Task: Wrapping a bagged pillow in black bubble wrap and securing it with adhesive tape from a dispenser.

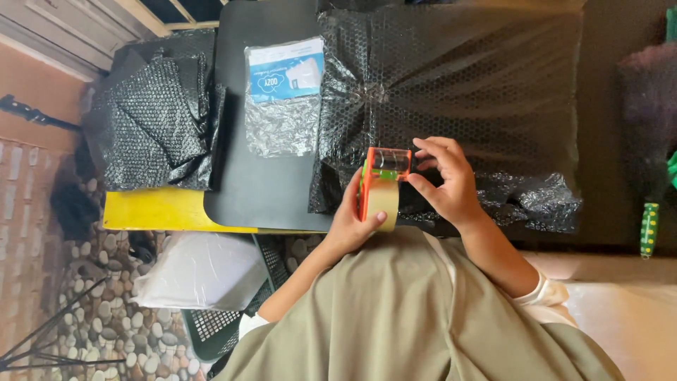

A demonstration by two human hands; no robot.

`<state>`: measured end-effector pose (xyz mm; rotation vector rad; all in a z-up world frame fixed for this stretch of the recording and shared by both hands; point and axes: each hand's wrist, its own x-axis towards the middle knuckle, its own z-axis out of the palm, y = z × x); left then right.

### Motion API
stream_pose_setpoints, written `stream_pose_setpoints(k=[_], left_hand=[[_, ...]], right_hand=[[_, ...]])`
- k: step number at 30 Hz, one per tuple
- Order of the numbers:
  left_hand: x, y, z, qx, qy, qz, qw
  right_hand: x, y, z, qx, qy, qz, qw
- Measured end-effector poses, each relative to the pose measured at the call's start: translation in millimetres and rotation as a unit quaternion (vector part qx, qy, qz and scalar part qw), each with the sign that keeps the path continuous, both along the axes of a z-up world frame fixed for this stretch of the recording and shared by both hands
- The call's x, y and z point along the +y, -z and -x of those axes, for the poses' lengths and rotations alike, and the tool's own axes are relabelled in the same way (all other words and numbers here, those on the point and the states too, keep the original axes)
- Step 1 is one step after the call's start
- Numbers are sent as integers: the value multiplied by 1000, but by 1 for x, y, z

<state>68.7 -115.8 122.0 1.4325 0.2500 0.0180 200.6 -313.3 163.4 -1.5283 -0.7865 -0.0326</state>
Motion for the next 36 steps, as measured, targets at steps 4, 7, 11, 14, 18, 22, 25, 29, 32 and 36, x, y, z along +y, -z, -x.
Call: stream_pose_setpoints(k=[4,7,11,14,18,22,25,29,32,36], left_hand=[[-15,45,6,-70,53,-6,996],[-22,75,9,-64,60,-5,996],[-28,92,11,-56,82,-10,995],[-27,95,9,-72,82,-10,994],[-29,83,7,-75,78,-4,994],[-32,62,6,-60,67,-34,995],[-37,42,7,-45,57,-65,995],[-44,-7,4,-21,45,-120,992],[-44,-29,7,3,39,-152,988],[-44,-20,8,3,34,-172,984]], right_hand=[[-8,-1,4,-27,44,36,998],[-15,3,5,-24,58,39,997],[-22,4,3,-37,62,60,996],[-26,1,4,-43,69,73,994],[-28,-2,3,-44,79,90,992],[-27,-5,3,-28,82,104,991],[-26,-8,5,-25,87,115,989],[-25,-9,6,-35,98,114,988],[-24,-3,8,-100,107,130,981],[-25,16,10,-176,121,170,962]])
